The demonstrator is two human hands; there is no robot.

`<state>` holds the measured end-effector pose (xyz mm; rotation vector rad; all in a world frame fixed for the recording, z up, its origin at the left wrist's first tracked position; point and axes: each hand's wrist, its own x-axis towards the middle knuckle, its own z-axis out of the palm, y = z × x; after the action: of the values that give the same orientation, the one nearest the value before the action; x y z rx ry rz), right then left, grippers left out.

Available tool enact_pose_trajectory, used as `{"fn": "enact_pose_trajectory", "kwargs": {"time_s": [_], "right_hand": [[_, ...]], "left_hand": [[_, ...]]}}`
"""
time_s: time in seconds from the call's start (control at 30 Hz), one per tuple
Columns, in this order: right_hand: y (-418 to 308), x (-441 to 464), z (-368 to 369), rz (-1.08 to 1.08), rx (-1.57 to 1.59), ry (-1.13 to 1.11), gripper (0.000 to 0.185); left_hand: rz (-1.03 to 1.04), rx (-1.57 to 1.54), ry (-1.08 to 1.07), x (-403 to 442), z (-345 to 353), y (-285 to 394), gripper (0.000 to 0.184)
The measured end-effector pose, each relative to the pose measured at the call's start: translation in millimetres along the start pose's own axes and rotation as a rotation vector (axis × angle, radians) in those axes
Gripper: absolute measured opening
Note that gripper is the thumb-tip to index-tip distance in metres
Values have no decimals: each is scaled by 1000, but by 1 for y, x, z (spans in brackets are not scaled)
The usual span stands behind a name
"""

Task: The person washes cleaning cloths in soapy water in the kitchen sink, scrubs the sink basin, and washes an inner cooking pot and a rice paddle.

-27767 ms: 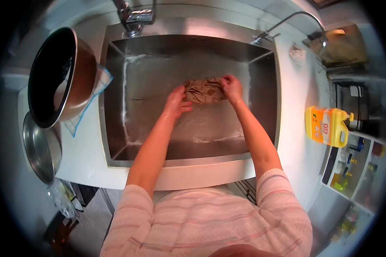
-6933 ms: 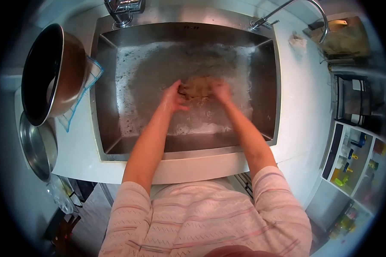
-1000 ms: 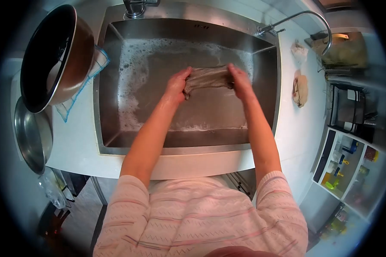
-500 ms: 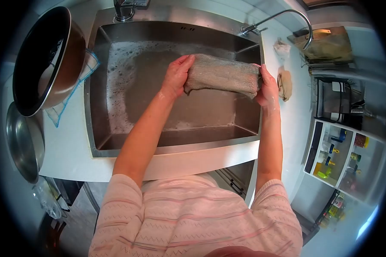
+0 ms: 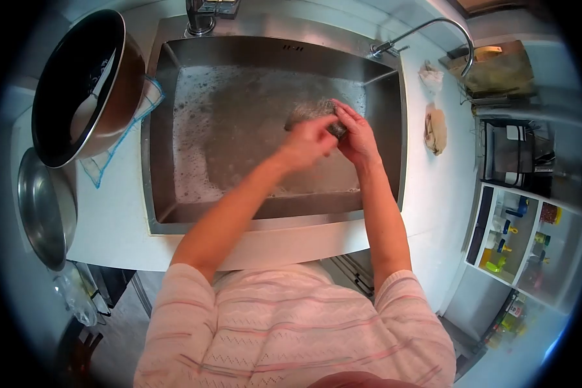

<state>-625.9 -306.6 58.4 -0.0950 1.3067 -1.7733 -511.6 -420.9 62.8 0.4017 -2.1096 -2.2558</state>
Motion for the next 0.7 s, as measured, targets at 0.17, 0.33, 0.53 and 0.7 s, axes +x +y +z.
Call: {"fn": "enact_pose_trajectory", "kwargs": {"time_s": [0.17,0.33,0.53,0.7], "right_hand": [[-1,-2,4,73,-1,-95,33],[2,-7,13,76,-171,-180,38],[39,7,0,-53,-530,-47,34],[75,-13,42,-476,-1282,-132,32]], "left_hand": [[22,-266,263,3,-44,-30,38],[-230,-402,-55,-6,-45,-58,37],[-464,-495,130,-9,-54,-60,32],[-387,-997,77,-18,-54,-63,22]]}}
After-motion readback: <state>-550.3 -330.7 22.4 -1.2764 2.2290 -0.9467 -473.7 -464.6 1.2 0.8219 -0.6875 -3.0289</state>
